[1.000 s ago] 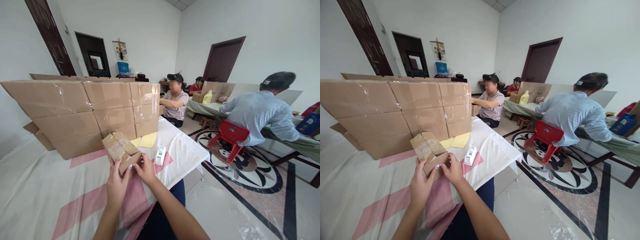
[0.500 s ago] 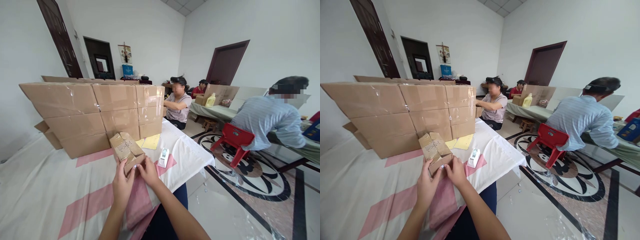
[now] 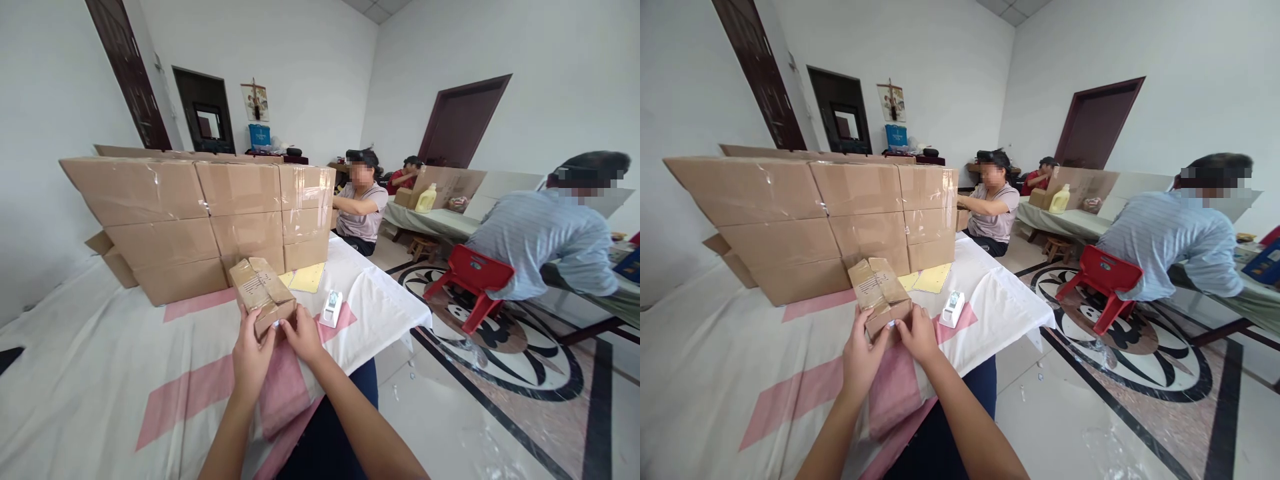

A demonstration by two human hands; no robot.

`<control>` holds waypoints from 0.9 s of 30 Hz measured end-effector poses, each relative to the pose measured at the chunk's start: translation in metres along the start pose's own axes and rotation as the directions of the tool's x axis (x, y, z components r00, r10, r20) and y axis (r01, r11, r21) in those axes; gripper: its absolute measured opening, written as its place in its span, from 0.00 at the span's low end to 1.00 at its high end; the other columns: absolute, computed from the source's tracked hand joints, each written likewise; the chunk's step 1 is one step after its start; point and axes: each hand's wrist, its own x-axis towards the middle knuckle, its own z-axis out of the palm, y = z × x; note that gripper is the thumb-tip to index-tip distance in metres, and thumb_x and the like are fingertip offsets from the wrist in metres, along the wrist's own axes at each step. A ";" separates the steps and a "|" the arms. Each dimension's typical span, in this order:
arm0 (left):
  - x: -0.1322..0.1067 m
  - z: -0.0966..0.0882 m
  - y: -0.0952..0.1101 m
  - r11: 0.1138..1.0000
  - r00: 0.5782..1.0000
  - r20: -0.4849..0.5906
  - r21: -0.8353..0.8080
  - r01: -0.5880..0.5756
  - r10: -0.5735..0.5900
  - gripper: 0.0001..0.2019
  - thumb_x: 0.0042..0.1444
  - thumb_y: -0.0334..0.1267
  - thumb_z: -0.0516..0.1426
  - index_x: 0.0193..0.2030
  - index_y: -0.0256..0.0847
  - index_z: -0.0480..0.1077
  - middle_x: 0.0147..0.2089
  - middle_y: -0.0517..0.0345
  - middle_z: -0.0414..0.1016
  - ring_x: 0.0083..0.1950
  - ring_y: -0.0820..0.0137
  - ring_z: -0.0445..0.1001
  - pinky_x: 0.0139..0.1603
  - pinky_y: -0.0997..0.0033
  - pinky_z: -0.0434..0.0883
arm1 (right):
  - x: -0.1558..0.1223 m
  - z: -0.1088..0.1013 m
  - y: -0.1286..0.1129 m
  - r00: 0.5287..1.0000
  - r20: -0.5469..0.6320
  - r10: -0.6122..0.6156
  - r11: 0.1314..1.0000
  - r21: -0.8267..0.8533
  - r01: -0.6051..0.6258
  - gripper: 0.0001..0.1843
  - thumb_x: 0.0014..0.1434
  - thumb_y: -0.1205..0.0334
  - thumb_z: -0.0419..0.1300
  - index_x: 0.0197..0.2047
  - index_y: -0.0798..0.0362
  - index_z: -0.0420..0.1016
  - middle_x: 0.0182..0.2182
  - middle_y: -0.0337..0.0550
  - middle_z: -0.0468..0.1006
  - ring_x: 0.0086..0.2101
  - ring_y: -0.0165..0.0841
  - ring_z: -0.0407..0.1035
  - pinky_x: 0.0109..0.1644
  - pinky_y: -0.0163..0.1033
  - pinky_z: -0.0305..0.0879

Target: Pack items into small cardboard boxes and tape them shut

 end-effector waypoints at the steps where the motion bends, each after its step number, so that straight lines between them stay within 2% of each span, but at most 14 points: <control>1: 0.000 0.000 0.000 1.000 1.000 -0.001 -0.003 -0.005 0.005 0.24 0.62 0.45 0.58 0.64 0.47 0.63 0.70 0.46 0.64 0.65 0.53 0.71 0.58 0.56 0.74 | 0.000 0.000 0.000 1.000 0.000 -0.001 1.000 0.004 0.001 0.10 0.66 0.53 0.58 0.44 0.50 0.65 0.38 0.46 0.72 0.41 0.43 0.67 0.44 0.48 0.67; 10: -0.001 -0.001 -0.003 1.000 1.000 0.004 -0.012 0.001 -0.001 0.25 0.62 0.47 0.58 0.64 0.47 0.62 0.66 0.45 0.69 0.66 0.54 0.70 0.57 0.58 0.74 | 0.000 0.001 0.005 1.000 0.012 -0.024 0.999 0.045 0.024 0.14 0.67 0.52 0.58 0.50 0.51 0.66 0.42 0.46 0.73 0.43 0.41 0.68 0.45 0.45 0.68; 14: -0.001 -0.004 -0.001 1.000 1.000 0.025 -0.005 0.016 -0.016 0.24 0.63 0.47 0.57 0.64 0.46 0.62 0.67 0.44 0.68 0.66 0.53 0.70 0.57 0.57 0.73 | 0.001 0.000 0.003 1.000 0.014 -0.020 0.997 0.077 0.019 0.20 0.64 0.48 0.62 0.52 0.51 0.66 0.44 0.46 0.73 0.43 0.41 0.68 0.46 0.45 0.68; 17: -0.001 -0.005 0.000 1.000 0.999 0.034 0.005 0.017 -0.018 0.24 0.64 0.47 0.57 0.64 0.47 0.62 0.69 0.44 0.65 0.65 0.53 0.70 0.56 0.58 0.74 | 0.003 0.000 0.001 1.000 0.004 0.000 0.996 0.085 0.000 0.19 0.62 0.48 0.63 0.49 0.51 0.65 0.43 0.46 0.74 0.42 0.41 0.68 0.43 0.44 0.68; 21: -0.001 -0.005 0.000 1.000 0.999 0.031 0.028 0.012 -0.013 0.23 0.64 0.47 0.57 0.64 0.47 0.62 0.71 0.46 0.63 0.63 0.54 0.73 0.53 0.60 0.75 | 0.005 -0.001 -0.001 1.000 -0.004 0.004 0.999 0.038 -0.004 0.16 0.63 0.47 0.61 0.40 0.49 0.62 0.36 0.43 0.72 0.37 0.39 0.67 0.38 0.42 0.65; 27: 0.001 -0.006 0.000 0.993 0.999 0.020 0.110 -0.042 0.040 0.22 0.65 0.46 0.56 0.64 0.45 0.63 0.73 0.47 0.60 0.61 0.54 0.75 0.51 0.60 0.75 | 0.007 -0.004 -0.002 1.000 -0.008 -0.029 0.999 0.020 0.029 0.18 0.64 0.44 0.59 0.37 0.48 0.59 0.32 0.40 0.70 0.34 0.38 0.65 0.37 0.41 0.64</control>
